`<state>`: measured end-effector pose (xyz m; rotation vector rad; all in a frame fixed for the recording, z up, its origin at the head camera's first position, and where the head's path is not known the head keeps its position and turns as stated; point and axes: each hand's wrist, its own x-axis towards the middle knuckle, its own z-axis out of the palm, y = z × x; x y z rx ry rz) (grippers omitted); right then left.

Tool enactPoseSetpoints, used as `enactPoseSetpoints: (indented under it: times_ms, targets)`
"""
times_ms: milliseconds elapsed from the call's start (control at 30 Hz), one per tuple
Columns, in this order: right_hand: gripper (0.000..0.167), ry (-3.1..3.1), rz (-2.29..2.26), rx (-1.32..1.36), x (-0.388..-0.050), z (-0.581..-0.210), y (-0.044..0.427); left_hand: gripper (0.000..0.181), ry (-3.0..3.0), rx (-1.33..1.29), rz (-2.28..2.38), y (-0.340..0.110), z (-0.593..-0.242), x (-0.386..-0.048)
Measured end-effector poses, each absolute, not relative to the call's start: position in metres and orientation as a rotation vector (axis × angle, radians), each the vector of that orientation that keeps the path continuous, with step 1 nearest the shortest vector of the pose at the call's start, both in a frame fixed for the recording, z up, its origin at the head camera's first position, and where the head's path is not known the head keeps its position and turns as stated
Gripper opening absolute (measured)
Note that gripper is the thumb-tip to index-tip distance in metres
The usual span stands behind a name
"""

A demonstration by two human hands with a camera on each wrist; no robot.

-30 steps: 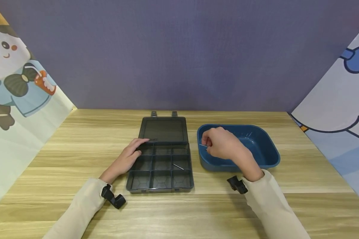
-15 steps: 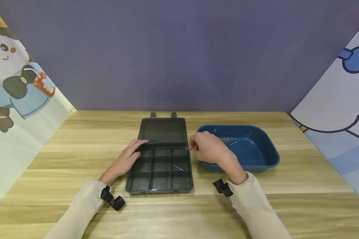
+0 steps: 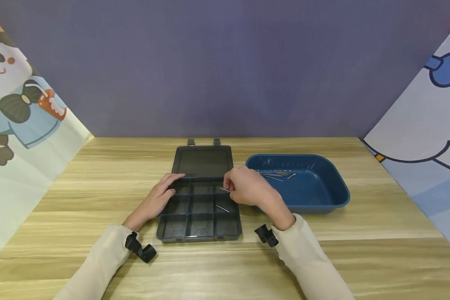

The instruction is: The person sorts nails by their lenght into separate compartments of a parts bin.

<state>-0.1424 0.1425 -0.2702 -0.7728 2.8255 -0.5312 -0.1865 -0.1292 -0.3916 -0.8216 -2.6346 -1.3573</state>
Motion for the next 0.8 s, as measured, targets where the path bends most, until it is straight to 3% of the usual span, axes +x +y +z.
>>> enactPoseSetpoints:
  times_ms: [800]
  targets:
    - [0.015,2.841,-0.486,-0.680,-0.148,-0.298,0.122,0.048,-2.644,-0.835,-1.363,-0.131,-0.390,-0.186]
